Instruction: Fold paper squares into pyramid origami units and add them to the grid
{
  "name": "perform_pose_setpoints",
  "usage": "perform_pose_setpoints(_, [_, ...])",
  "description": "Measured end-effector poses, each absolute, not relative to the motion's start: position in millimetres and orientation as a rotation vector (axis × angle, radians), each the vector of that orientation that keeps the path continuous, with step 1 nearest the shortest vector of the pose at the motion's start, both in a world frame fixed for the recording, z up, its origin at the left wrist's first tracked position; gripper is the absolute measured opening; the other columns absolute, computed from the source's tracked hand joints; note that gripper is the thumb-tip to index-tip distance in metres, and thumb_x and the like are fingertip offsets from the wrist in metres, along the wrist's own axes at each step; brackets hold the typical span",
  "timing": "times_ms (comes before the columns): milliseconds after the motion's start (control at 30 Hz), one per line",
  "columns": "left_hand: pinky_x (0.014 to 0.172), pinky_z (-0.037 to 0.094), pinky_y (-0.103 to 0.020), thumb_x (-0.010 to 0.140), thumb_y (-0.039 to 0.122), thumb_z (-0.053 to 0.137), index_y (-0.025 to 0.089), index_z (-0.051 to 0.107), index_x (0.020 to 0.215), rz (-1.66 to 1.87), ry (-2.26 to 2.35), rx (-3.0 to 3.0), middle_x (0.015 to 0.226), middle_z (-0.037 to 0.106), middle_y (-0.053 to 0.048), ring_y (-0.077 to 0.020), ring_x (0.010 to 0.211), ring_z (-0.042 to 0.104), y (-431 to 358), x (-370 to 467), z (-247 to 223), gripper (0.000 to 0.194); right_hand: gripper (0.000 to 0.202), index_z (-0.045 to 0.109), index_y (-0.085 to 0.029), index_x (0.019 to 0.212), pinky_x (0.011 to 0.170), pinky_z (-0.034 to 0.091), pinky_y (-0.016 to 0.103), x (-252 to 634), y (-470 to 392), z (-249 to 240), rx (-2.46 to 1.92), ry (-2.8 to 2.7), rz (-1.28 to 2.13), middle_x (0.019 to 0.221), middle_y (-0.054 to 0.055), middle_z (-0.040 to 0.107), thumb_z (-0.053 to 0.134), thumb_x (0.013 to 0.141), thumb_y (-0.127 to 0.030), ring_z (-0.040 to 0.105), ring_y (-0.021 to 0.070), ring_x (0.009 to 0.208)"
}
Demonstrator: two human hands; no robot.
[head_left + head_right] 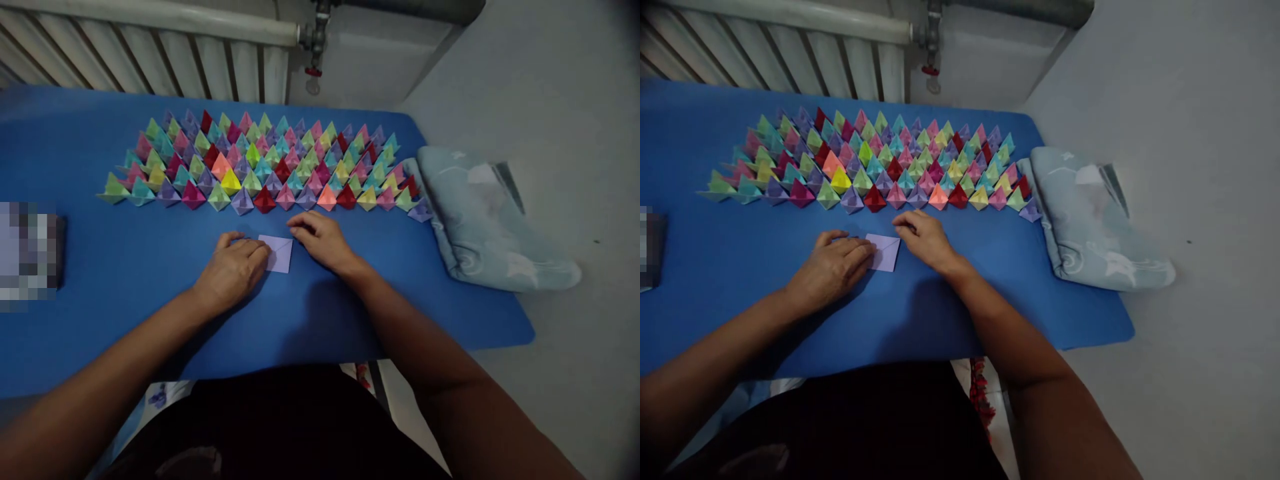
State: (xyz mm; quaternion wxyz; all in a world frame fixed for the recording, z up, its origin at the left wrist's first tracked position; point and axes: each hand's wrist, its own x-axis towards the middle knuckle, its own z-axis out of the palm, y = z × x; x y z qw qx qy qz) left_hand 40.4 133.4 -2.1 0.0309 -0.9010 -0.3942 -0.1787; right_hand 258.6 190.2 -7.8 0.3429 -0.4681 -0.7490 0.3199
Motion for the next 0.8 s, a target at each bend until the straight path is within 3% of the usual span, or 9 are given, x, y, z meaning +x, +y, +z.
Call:
perform_pose_setpoints(167, [0.084,0.045,-0.044,0.102,0.029,0.046,0.024,0.067,0.1,-0.636,-1.302,-2.728,0.104,0.075,-0.005,-0.0232,0.09,0.066,135,46,-7,0.022,0.014,0.07,-0.017,0.091,0.076,0.047,0.03,276,181,-5,-1.194,-1.961,0.853,0.086,0.001,0.063,0.057,0.087,-0.018,0.058,0.0138,0.078])
perform_pose_setpoints(333, [0.08,0.045,-0.042,0.099,0.031,0.051,0.022,0.069,0.101,-0.62,-1.376,-2.715,0.102,0.074,-0.006,-0.0234,0.089,0.066,137,50,-7,0.019,0.017,0.07,-0.017,0.098,0.076,0.048,0.028,276,177,2,-1.084,-2.18,0.913,0.098,0.003,0.062,0.063,0.082,-0.016,0.057,0.0115,0.077])
perform_pose_setpoints(467, [0.08,0.047,-0.039,0.098,0.027,0.049,0.018,0.068,0.114,-0.498,-1.446,-2.774,0.119,0.071,-0.012,-0.0261,0.1,0.067,151,49,0,0.026,0.022,0.07,-0.015,0.105,0.076,0.047,0.028,276,180,1,-1.196,-2.162,0.845,0.099,0.004,0.062,0.06,0.084,-0.014,0.056,0.0117,0.075])
perform_pose_setpoints(533, [0.081,0.048,-0.037,0.095,0.022,0.049,0.018,0.067,0.121,-0.343,-1.526,-2.892,0.124,0.068,-0.012,-0.0257,0.105,0.066,166,50,10,0.032,0.022,0.069,-0.016,0.105,0.076,0.047,0.029,277,182,-1,-1.203,-2.17,0.837,0.1,0.004,0.063,0.06,0.086,-0.015,0.056,0.0122,0.076])
perform_pose_setpoints(667, [0.085,0.046,-0.032,0.08,0.021,0.061,0.018,0.068,0.119,0.235,-1.596,-3.109,0.113,0.07,-0.008,-0.0248,0.101,0.065,202,62,37,0.039,0.019,0.07,-0.018,0.103,0.075,0.046,0.027,278,183,-3,-1.195,-2.155,0.82,0.1,0.004,0.065,0.06,0.086,-0.016,0.057,0.0123,0.076])
perform_pose_setpoints(800, [0.068,0.041,-0.028,0.069,0.024,0.071,0.018,0.07,0.106,0.537,-1.849,-3.117,0.09,0.07,-0.003,-0.0209,0.08,0.063,223,72,53,0.038,0.02,0.07,-0.019,0.101,0.074,0.046,0.027,280,183,-3,-1.197,-2.112,0.846,0.099,0.003,0.065,0.059,0.085,-0.015,0.057,0.0123,0.076])
